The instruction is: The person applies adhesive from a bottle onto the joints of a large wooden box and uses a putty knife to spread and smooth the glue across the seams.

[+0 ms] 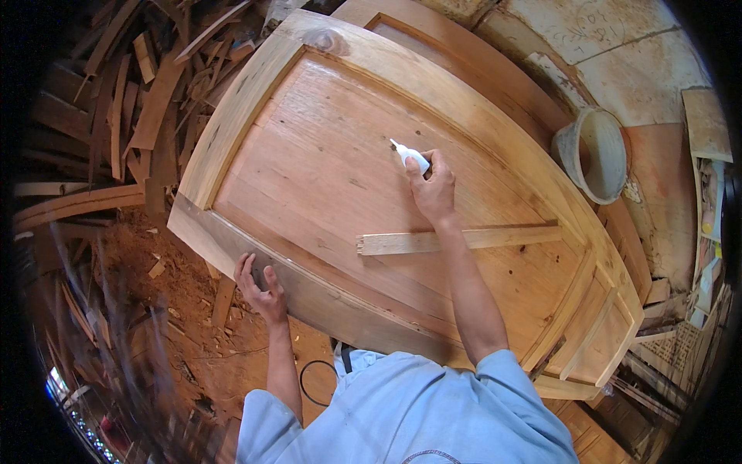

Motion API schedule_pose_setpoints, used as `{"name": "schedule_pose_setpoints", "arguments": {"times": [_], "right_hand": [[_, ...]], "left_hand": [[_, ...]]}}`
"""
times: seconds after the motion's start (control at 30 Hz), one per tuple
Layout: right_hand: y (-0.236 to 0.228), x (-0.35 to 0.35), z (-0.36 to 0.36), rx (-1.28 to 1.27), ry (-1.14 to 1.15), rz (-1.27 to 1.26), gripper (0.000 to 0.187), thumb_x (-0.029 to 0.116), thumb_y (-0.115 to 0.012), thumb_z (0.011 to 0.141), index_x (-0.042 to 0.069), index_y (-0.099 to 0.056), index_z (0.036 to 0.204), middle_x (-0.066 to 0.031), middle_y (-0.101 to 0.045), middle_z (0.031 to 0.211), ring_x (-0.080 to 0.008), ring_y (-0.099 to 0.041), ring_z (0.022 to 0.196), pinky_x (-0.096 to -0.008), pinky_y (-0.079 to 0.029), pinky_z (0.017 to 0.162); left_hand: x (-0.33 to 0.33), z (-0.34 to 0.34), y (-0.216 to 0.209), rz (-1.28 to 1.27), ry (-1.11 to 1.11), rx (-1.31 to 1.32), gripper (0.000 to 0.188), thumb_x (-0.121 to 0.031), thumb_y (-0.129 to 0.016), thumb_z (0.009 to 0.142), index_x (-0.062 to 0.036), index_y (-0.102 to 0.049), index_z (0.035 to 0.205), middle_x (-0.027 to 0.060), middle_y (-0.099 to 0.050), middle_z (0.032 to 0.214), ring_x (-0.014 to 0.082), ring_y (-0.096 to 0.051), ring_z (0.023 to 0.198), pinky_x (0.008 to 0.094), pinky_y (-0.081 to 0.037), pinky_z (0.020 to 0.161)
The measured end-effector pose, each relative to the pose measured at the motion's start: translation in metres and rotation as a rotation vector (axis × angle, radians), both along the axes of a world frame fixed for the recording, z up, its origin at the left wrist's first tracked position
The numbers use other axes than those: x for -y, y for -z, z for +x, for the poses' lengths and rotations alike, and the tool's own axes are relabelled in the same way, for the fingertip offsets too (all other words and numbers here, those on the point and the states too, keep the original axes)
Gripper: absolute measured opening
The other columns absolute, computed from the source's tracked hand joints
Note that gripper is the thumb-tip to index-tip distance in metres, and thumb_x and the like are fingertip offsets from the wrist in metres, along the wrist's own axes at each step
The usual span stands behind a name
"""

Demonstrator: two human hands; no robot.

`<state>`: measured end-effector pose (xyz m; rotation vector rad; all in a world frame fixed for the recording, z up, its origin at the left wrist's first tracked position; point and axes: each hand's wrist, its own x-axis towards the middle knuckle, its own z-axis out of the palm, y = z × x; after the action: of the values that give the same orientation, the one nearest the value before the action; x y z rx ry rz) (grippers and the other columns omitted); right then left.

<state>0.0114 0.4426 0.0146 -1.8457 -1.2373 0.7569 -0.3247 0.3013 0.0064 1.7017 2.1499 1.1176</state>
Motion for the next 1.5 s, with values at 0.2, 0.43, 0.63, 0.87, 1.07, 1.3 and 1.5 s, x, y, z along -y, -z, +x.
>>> {"name": "schedule_pose_setpoints", "arguments": {"times": [0.2, 0.43, 0.63, 0.87, 1.07, 1.3, 1.5], "right_hand": [[-0.004, -0.007, -0.006, 0.008, -0.032, 0.024, 0.035, 0.034, -0.068, 0.091, -0.001, -0.060, 0.091, -0.0199, -0.068, 0.077, -0.0314, -0.069, 0.071, -0.0428, -0.053, 0.066], [-0.001, -0.008, -0.005, 0.041, -0.053, 0.030, 0.033, 0.032, -0.067, 0.091, 0.000, -0.059, 0.090, -0.0212, -0.068, 0.078, -0.0347, -0.069, 0.072, -0.0449, -0.052, 0.067], [-0.001, -0.008, -0.005, 0.041, -0.060, 0.005, 0.033, 0.032, -0.067, 0.091, 0.000, -0.059, 0.089, -0.0219, -0.067, 0.078, -0.0355, -0.069, 0.072, -0.0455, -0.052, 0.066], [0.002, -0.008, -0.005, -0.023, -0.049, -0.004, 0.038, 0.037, -0.066, 0.092, 0.000, -0.057, 0.088, -0.0219, -0.066, 0.077, -0.0364, -0.068, 0.072, -0.0454, -0.051, 0.066], [0.005, -0.009, -0.005, -0.020, -0.053, -0.002, 0.041, 0.040, -0.065, 0.092, 0.000, -0.057, 0.089, -0.0220, -0.067, 0.077, -0.0364, -0.068, 0.073, -0.0453, -0.051, 0.066], [0.011, -0.008, -0.004, -0.016, -0.041, 0.004, 0.040, 0.038, -0.067, 0.092, -0.001, -0.058, 0.091, -0.0222, -0.067, 0.078, -0.0365, -0.067, 0.073, -0.0458, -0.051, 0.067], [0.004, 0.017, 0.001, -0.245, 0.038, -0.016, 0.026, 0.027, -0.064, 0.098, 0.002, -0.059, 0.096, -0.0055, -0.065, 0.073, -0.0095, -0.057, 0.054, -0.0267, -0.047, 0.050]], "left_hand": [[0.000, 0.000, 0.001, 0.008, -0.002, 0.002, 0.036, -0.026, -0.061, 0.096, 0.0008, -0.061, 0.120, 0.0181, -0.057, 0.129, 0.0350, -0.053, 0.121, 0.0453, -0.042, 0.104], [-0.001, -0.001, 0.002, 0.011, -0.011, 0.015, 0.036, -0.026, -0.062, 0.095, 0.0008, -0.061, 0.119, 0.0178, -0.057, 0.129, 0.0347, -0.053, 0.122, 0.0453, -0.042, 0.104], [0.000, 0.001, -0.001, -0.004, -0.019, 0.022, 0.036, -0.028, -0.062, 0.096, 0.0001, -0.061, 0.120, 0.0169, -0.056, 0.129, 0.0342, -0.053, 0.122, 0.0452, -0.042, 0.104], [0.000, 0.000, 0.001, 0.006, -0.014, 0.026, 0.037, -0.029, -0.062, 0.096, -0.0002, -0.061, 0.120, 0.0166, -0.056, 0.129, 0.0338, -0.053, 0.122, 0.0450, -0.042, 0.104], [-0.002, 0.000, 0.001, 0.014, -0.019, 0.021, 0.037, -0.028, -0.062, 0.096, 0.0005, -0.061, 0.119, 0.0173, -0.057, 0.128, 0.0343, -0.053, 0.121, 0.0449, -0.042, 0.104], [0.000, -0.001, 0.003, 0.030, -0.016, 0.004, 0.035, -0.025, -0.062, 0.094, 0.0003, -0.061, 0.119, 0.0178, -0.057, 0.128, 0.0348, -0.053, 0.121, 0.0448, -0.042, 0.104], [0.002, -0.001, -0.004, 0.040, -0.016, 0.034, 0.035, -0.024, -0.063, 0.094, -0.0004, -0.061, 0.120, 0.0178, -0.058, 0.127, 0.0351, -0.054, 0.120, 0.0445, -0.042, 0.104]]}}
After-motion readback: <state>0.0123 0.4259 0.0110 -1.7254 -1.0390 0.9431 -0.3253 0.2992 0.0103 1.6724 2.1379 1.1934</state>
